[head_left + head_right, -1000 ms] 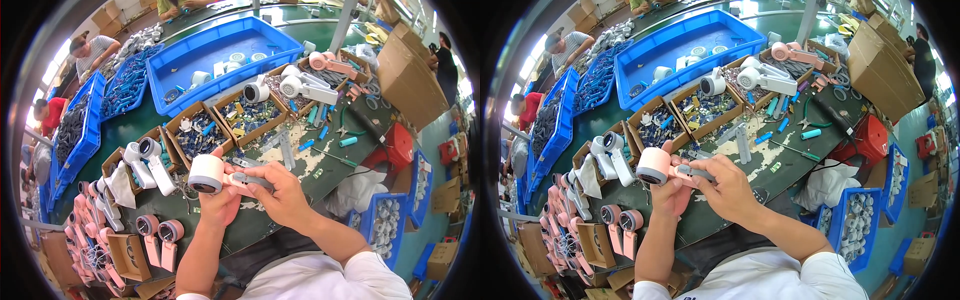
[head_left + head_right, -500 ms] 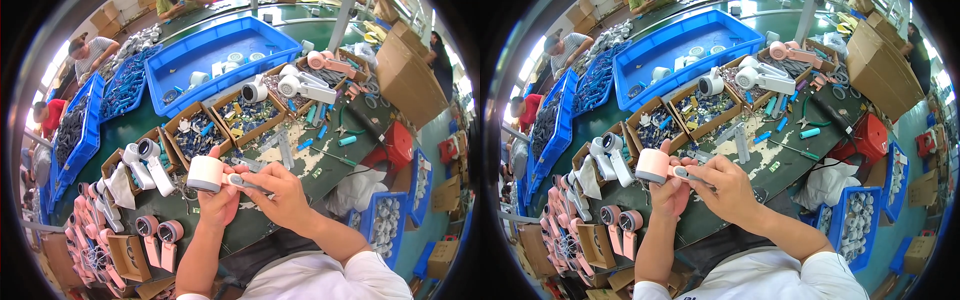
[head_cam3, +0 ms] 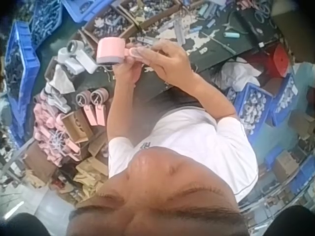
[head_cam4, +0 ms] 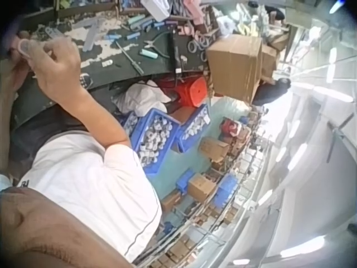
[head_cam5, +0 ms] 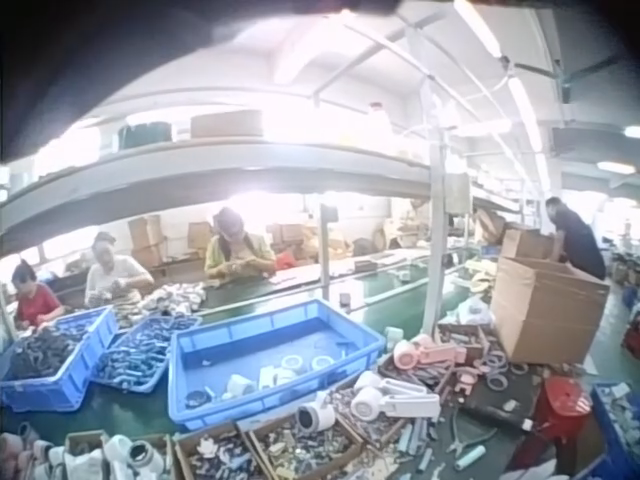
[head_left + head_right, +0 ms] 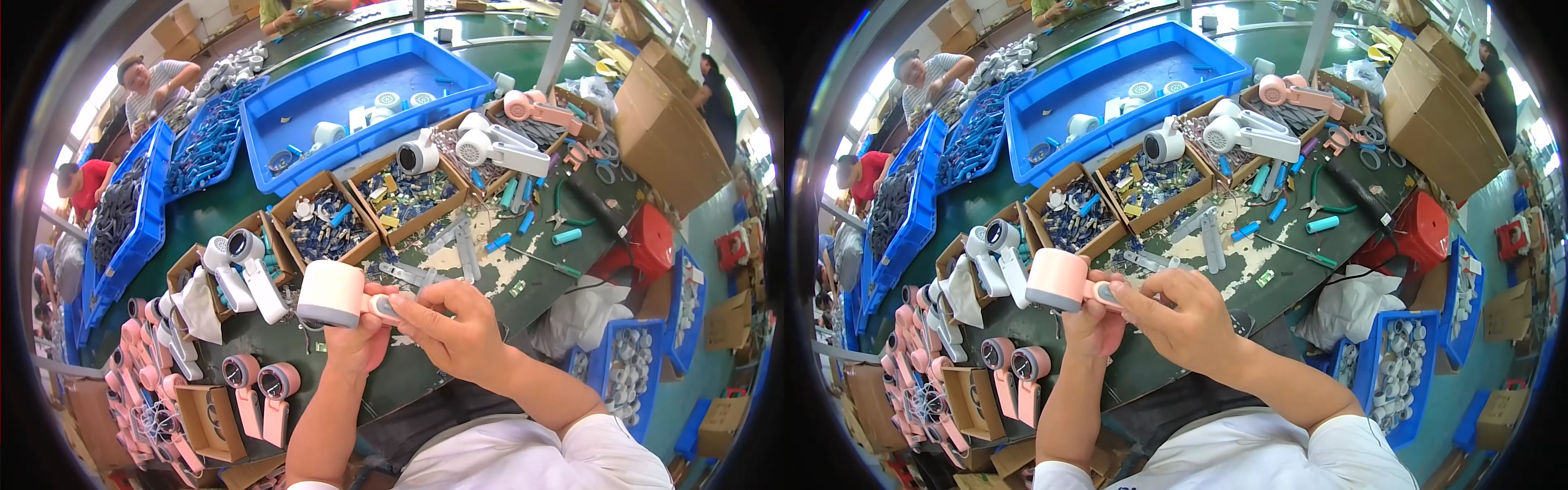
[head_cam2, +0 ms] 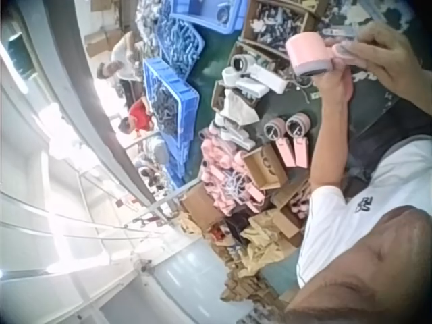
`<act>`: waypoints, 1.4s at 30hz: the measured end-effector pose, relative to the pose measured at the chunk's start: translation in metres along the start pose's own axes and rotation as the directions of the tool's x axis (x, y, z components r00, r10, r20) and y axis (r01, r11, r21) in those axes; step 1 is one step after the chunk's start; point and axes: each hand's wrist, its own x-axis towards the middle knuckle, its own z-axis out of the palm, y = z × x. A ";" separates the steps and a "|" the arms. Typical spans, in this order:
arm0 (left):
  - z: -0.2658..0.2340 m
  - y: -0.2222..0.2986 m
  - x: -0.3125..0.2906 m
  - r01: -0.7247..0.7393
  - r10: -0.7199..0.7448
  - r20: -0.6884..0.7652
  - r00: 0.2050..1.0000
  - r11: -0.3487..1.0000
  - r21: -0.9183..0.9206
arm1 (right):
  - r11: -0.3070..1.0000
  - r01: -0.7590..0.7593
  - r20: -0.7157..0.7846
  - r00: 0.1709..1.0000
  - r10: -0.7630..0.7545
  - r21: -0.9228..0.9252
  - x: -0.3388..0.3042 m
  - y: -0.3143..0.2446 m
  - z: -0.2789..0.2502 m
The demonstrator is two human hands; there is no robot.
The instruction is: The person assembles portable handheld fans by connecting various plastic and electronic components, including the fan housing, motor unit, battery compartment, and plastic casing, then secures them with an electric screwdriver.
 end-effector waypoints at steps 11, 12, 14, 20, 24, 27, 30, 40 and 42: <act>-0.005 0.001 -0.001 0.016 -0.016 0.167 0.986 1.000 -0.002 | 0.995 0.091 0.008 0.996 -0.091 -0.025 0.001 -0.008 -0.006; -0.006 0.000 -0.001 0.004 -0.006 0.179 0.984 1.000 0.006 | 0.995 0.092 0.008 0.996 -0.091 -0.026 0.001 -0.008 -0.007; -0.008 -0.002 -0.001 -0.008 0.005 0.188 0.982 1.000 0.015 | 0.996 0.074 0.025 0.997 -0.073 -0.039 0.000 -0.009 -0.008; -0.013 -0.001 -0.002 -0.028 0.028 0.262 0.965 1.000 -0.003 | 0.997 0.065 0.024 0.998 -0.066 0.032 -0.004 -0.009 -0.004; -0.013 0.001 -0.002 -0.005 0.003 0.290 0.957 1.000 0.007 | 0.995 0.101 0.054 0.993 -0.102 0.007 -0.002 -0.006 -0.008; -0.001 -0.003 -0.002 -0.013 0.018 0.235 0.972 1.000 -0.024 | 0.997 0.080 0.034 0.996 -0.080 -0.002 -0.001 -0.006 -0.007; 0.012 0.001 -0.001 0.032 -0.014 0.169 0.985 0.994 -0.100 | 0.996 0.068 0.044 0.997 -0.065 -0.050 0.000 -0.007 -0.003; 0.003 0.010 0.015 -0.055 0.077 0.057 0.995 0.945 -0.323 | 0.054 -0.774 0.638 0.556 0.533 0.631 -0.024 -0.012 0.005; 0.000 0.012 0.015 -0.043 0.080 0.088 0.993 0.928 -0.369 | 0.007 -0.769 0.650 0.546 0.529 0.640 -0.022 -0.015 0.005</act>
